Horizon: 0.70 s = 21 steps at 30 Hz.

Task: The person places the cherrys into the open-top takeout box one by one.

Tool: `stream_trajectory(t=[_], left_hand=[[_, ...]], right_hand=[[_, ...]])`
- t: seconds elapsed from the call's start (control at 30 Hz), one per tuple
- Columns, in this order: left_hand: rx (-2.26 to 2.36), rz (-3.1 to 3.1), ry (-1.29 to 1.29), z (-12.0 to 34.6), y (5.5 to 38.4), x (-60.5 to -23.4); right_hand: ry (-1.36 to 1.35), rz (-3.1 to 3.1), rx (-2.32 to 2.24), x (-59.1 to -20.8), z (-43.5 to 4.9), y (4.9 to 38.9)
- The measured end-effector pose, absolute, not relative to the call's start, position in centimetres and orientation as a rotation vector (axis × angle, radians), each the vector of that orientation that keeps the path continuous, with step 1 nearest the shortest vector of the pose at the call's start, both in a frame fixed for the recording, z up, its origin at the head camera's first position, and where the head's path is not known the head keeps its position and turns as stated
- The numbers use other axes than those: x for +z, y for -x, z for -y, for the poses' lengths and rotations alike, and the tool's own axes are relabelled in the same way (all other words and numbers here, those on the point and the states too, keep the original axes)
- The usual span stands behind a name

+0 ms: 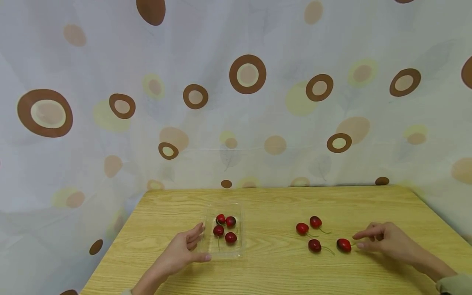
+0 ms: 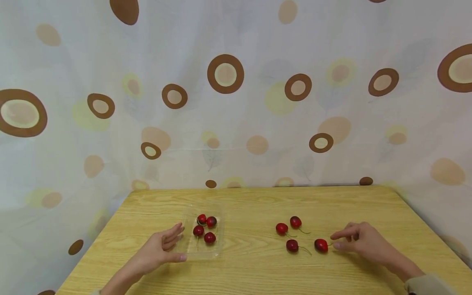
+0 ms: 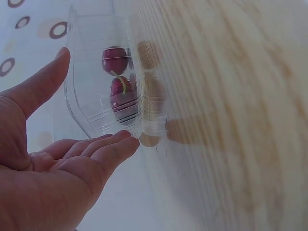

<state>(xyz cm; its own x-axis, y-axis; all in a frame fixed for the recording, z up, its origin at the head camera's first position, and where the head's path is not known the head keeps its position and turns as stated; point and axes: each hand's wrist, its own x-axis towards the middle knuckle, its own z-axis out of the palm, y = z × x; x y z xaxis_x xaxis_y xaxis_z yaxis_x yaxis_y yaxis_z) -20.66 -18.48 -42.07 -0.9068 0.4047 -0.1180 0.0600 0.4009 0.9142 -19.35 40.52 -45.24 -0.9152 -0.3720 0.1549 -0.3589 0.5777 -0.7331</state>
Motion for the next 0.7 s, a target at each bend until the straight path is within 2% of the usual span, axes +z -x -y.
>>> stream_trajectory(t=[0.7], left_hand=[[1.509, -2.331, -0.401, 18.56, 20.61, -42.01]], right_hand=[[0.698, -2.811, -1.301, -45.02, -39.59, 19.32]])
